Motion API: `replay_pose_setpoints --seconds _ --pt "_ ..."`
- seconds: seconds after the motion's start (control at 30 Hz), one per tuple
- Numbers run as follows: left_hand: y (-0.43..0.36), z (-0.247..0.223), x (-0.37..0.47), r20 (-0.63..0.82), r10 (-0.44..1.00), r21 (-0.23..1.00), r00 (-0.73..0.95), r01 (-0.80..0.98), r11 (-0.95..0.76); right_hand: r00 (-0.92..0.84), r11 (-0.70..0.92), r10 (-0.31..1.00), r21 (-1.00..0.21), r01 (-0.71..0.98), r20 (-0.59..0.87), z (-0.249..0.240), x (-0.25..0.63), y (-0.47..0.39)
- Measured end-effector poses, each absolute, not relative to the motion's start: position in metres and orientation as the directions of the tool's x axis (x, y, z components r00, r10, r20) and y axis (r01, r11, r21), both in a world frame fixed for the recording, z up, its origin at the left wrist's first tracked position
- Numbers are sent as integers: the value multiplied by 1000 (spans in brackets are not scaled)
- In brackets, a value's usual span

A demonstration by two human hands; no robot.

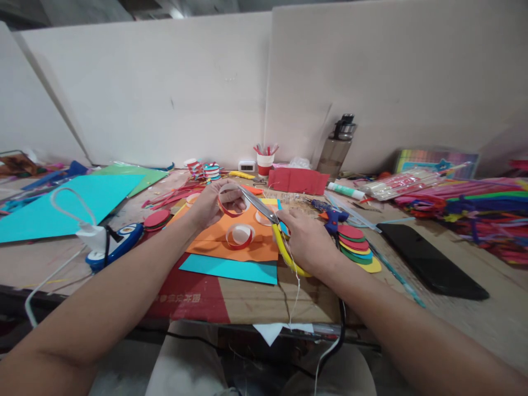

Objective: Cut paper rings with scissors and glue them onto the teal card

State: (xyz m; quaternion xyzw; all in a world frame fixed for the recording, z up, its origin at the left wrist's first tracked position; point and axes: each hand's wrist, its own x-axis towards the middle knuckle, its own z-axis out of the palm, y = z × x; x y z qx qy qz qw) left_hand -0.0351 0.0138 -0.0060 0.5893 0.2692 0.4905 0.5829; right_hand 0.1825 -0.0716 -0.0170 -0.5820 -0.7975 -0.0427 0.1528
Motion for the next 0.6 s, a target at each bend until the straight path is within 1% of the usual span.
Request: replay_pose_setpoints --seconds 0.2,0.47,0.6 --pt "13 -4 -37 268 890 954 369 -230 -191 -302 345 908 -109 932 290 -17 182 -72" --pt "18 -6 -40 252 862 960 440 -226 -165 -308 349 907 -105 931 286 -16 182 -71" --pt "17 -6 -39 238 887 956 396 -257 -142 -298 341 912 -120 932 281 -18 183 -70"
